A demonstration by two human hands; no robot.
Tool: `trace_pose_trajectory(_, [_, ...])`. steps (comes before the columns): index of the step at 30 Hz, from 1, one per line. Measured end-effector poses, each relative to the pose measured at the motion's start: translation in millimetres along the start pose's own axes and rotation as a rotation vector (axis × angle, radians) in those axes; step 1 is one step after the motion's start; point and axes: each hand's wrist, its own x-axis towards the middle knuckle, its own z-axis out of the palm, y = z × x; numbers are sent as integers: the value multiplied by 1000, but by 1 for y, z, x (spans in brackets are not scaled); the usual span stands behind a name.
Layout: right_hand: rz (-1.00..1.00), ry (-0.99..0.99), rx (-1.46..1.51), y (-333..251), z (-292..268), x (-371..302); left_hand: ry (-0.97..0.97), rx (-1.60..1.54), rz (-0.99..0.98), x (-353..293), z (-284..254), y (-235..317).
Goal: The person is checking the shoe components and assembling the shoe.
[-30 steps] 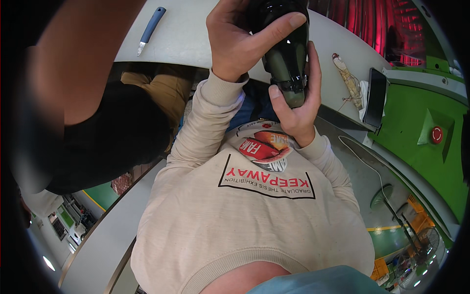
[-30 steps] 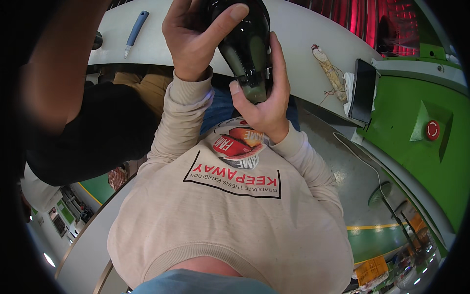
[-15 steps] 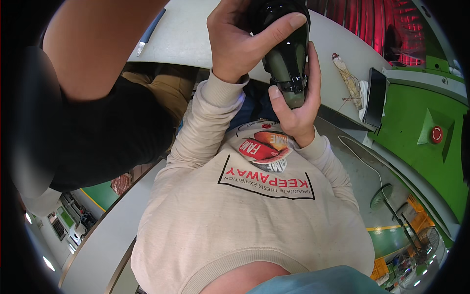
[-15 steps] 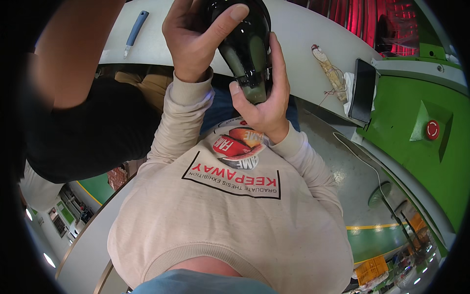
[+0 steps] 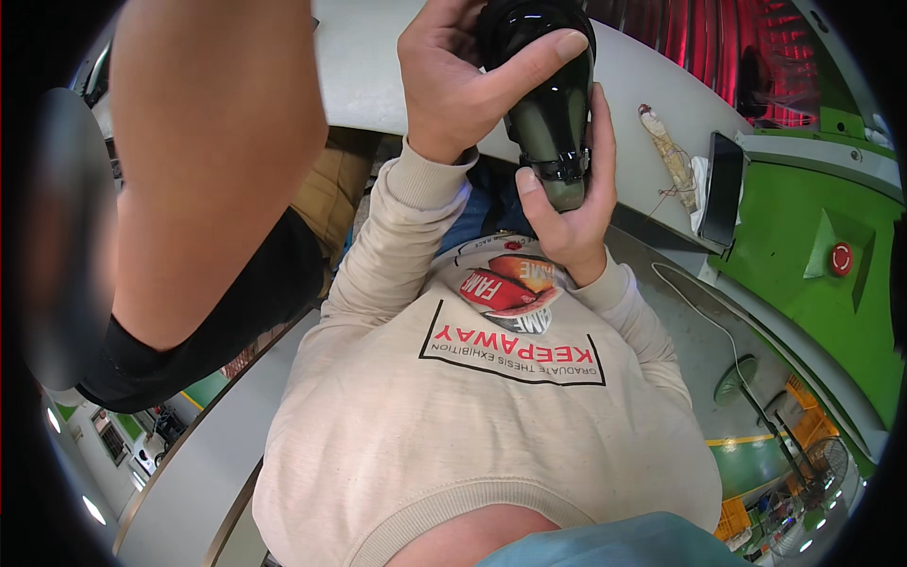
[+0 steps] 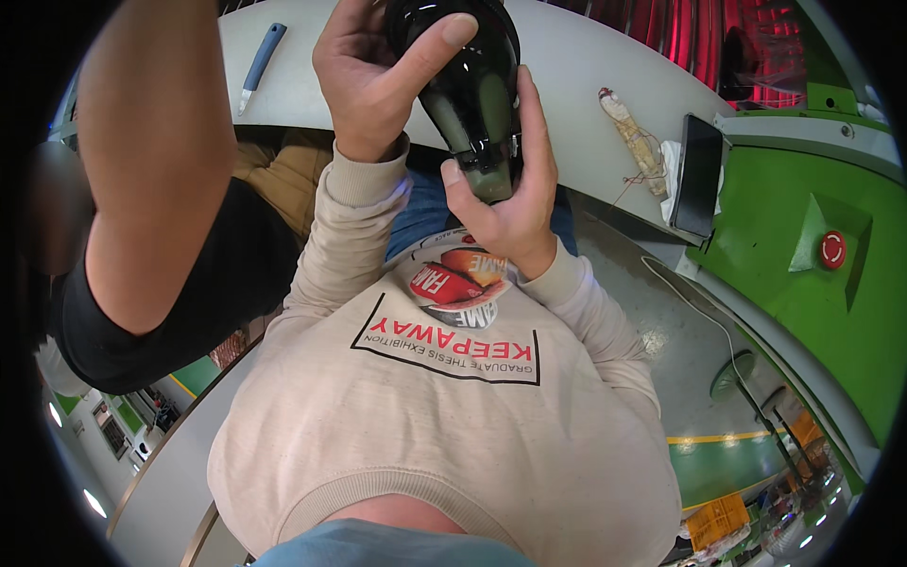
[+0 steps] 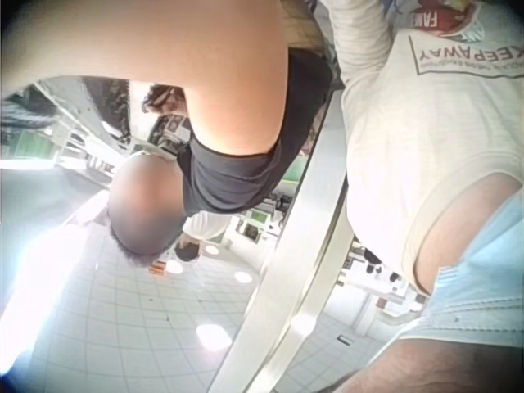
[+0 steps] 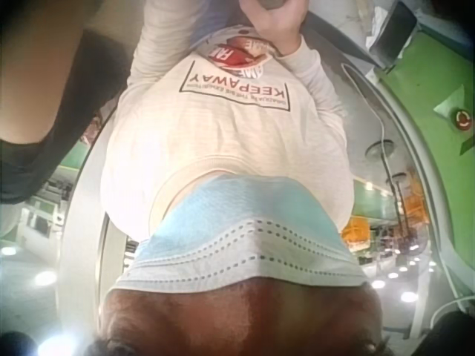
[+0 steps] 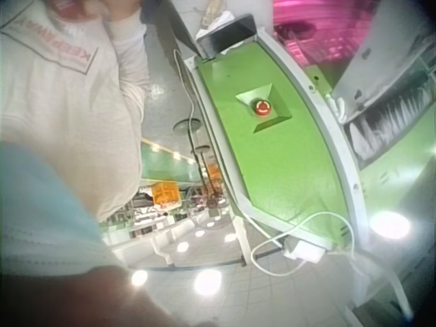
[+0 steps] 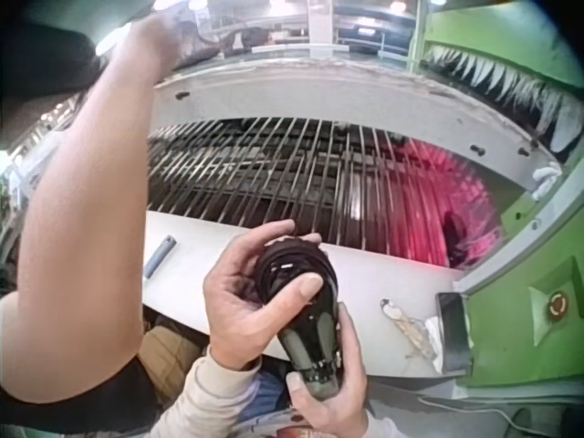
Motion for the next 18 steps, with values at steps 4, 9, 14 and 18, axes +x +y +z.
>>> trace_pose_trajectory(4, [4, -15, -9, -2, -1, 1, 9, -30, -31, 0, 2, 3])
trace_pose_trajectory(9, [5, -16, 0, -2, -2, 1, -13, -17, -15, 0, 0, 0])
trace_pose_trajectory(14, [-4, -20, -65, -1, -4, -1, -12, -31, -13, -1, 0, 0])
trace_pose_trajectory(18, [-5, -22, -78, -3, -5, -2, -5, -46, -14, -2, 0, -2])
